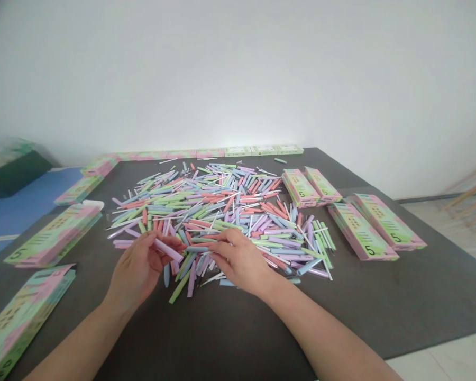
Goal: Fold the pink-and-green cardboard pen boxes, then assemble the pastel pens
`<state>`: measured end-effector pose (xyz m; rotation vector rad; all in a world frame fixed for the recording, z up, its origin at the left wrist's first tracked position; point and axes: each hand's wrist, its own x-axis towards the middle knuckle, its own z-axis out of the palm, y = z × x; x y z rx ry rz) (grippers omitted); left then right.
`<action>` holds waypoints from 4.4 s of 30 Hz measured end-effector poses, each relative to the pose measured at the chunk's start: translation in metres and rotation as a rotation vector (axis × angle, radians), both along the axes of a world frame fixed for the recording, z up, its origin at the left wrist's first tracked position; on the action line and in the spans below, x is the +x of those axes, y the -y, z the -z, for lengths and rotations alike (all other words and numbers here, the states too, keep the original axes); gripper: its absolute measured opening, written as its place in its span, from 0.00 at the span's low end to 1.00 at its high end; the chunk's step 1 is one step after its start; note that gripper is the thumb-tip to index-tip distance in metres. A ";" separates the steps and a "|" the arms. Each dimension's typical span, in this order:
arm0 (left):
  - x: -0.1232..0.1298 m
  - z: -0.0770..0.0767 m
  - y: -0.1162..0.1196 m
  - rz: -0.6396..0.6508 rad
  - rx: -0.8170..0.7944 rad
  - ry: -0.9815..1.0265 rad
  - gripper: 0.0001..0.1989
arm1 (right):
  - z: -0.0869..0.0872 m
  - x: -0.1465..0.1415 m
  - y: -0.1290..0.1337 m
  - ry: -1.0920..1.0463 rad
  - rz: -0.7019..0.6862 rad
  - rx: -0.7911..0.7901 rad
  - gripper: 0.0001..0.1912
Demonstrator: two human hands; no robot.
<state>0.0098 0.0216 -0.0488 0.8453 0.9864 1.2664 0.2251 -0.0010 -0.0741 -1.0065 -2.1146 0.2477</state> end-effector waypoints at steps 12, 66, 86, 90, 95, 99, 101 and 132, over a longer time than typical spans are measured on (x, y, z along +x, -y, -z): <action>0.003 0.001 0.007 0.138 0.121 0.089 0.03 | -0.019 0.012 -0.010 -1.266 0.151 -0.615 0.12; 0.023 0.006 0.009 0.231 -0.203 -0.054 0.14 | -0.010 0.095 -0.021 0.211 0.443 -0.138 0.20; 0.025 0.006 0.008 0.243 -0.188 -0.076 0.14 | -0.023 0.093 -0.020 0.248 0.280 -0.270 0.18; 0.024 0.005 0.008 0.234 -0.186 -0.076 0.14 | -0.022 0.096 -0.019 0.395 0.271 -0.287 0.17; 0.023 0.007 0.008 0.239 -0.178 -0.083 0.14 | -0.018 0.096 -0.019 0.499 0.252 -0.311 0.16; 0.022 0.008 0.008 0.240 -0.178 -0.087 0.14 | -0.020 0.104 -0.020 0.560 0.302 -0.294 0.15; 0.022 0.008 0.008 0.238 -0.176 -0.090 0.14 | -0.020 0.106 -0.021 0.572 0.326 -0.278 0.15; 0.020 0.016 0.008 0.324 -0.114 -0.121 0.14 | -0.014 0.067 -0.027 0.546 0.346 -0.363 0.08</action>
